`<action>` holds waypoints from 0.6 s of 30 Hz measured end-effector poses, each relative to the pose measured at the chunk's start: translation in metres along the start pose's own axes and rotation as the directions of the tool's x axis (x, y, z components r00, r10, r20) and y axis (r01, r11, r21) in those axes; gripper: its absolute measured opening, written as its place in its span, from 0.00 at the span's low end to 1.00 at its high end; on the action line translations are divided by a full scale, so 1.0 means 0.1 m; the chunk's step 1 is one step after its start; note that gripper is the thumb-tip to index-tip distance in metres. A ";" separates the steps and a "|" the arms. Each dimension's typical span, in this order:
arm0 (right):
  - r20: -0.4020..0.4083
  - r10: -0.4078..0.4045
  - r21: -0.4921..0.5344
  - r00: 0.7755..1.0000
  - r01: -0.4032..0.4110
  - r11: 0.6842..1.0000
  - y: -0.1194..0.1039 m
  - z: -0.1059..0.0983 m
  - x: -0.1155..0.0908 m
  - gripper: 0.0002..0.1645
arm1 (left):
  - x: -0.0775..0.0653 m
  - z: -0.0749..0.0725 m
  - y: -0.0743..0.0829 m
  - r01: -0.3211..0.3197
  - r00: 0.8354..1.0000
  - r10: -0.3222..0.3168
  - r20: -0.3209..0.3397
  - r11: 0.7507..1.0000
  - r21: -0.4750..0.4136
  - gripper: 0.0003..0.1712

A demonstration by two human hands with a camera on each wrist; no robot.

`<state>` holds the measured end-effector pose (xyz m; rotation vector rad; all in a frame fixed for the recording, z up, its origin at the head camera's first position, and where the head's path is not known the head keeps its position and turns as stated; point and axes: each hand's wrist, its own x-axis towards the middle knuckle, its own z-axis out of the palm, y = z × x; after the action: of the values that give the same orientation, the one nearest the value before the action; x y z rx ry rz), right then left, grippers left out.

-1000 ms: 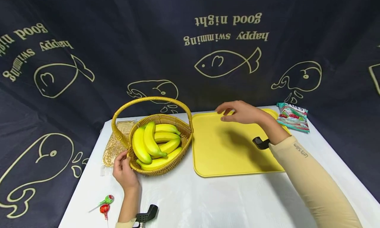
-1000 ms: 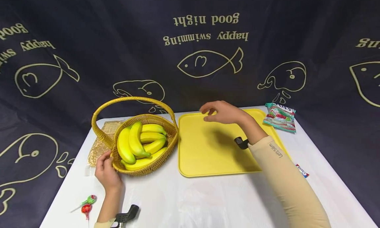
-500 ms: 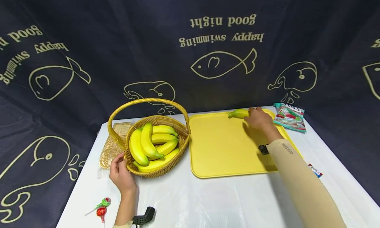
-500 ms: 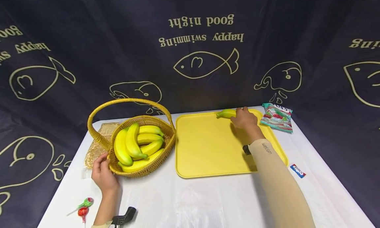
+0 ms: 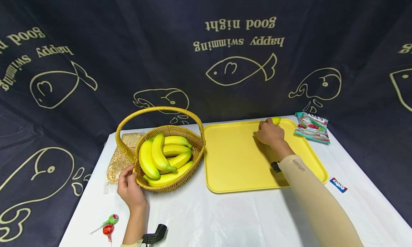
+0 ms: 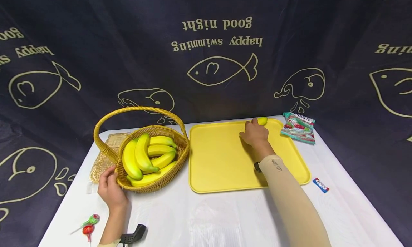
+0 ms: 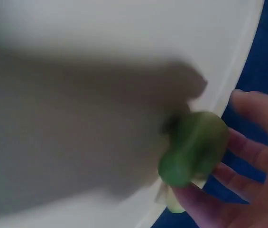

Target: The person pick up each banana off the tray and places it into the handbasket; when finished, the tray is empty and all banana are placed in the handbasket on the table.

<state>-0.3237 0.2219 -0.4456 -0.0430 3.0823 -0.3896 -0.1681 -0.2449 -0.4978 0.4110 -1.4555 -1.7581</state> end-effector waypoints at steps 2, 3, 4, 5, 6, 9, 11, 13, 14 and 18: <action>-0.028 0.009 -0.002 1.000 -0.009 1.000 -0.02 0.04 -0.02 0.19 | 0.00 0.00 0.00 0.004 1.000 -0.004 -0.003 1.000 0.007 0.15; -0.042 0.021 0.008 0.999 -0.021 1.000 -0.02 0.06 -0.02 0.20 | -0.01 -0.01 -0.01 0.006 1.000 -0.006 -0.003 1.000 0.011 0.14; -0.047 0.043 0.027 0.998 -0.042 0.999 -0.02 0.06 -0.04 0.23 | -0.01 -0.01 -0.01 0.010 1.000 -0.010 -0.004 1.000 0.011 0.14; -0.042 0.064 0.059 0.997 -0.061 0.996 -0.02 0.06 -0.05 0.27 | -0.01 -0.01 -0.01 0.011 1.000 -0.011 -0.005 1.000 0.012 0.14; -0.026 0.084 0.100 0.996 -0.082 0.992 -0.03 0.06 -0.07 0.32 | -0.01 -0.01 -0.02 0.011 1.000 -0.011 -0.005 1.000 0.012 0.14; 0.049 0.106 0.205 0.993 -0.114 0.972 -0.08 0.03 -0.13 0.46 | 0.00 -0.01 -0.01 0.001 1.000 -0.001 -0.004 1.000 0.006 0.15; 0.104 0.072 0.246 0.992 -0.096 0.964 -0.15 0.00 -0.17 0.52 | 0.02 -0.01 -0.01 -0.008 1.000 0.008 0.000 1.000 -0.008 0.15; 0.145 0.016 0.263 0.989 -0.054 0.963 -0.24 -0.03 -0.22 0.54 | 0.02 -0.01 0.02 -0.010 1.000 0.010 0.005 1.000 -0.020 0.15; 0.165 -0.013 0.272 0.986 -0.033 0.962 -0.30 -0.06 -0.25 0.54 | 0.02 -0.01 0.05 -0.010 1.000 0.011 0.009 0.999 -0.031 0.15; 0.242 -0.129 0.297 0.962 0.054 0.953 -0.51 -0.16 -0.41 0.51 | 0.00 0.01 0.07 -0.014 1.000 0.015 0.015 0.999 -0.038 0.15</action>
<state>-0.2824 0.1781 -0.4164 -0.2127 2.7429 -0.7669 -0.1655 -0.2444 -0.4908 0.3668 -1.4302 -1.7781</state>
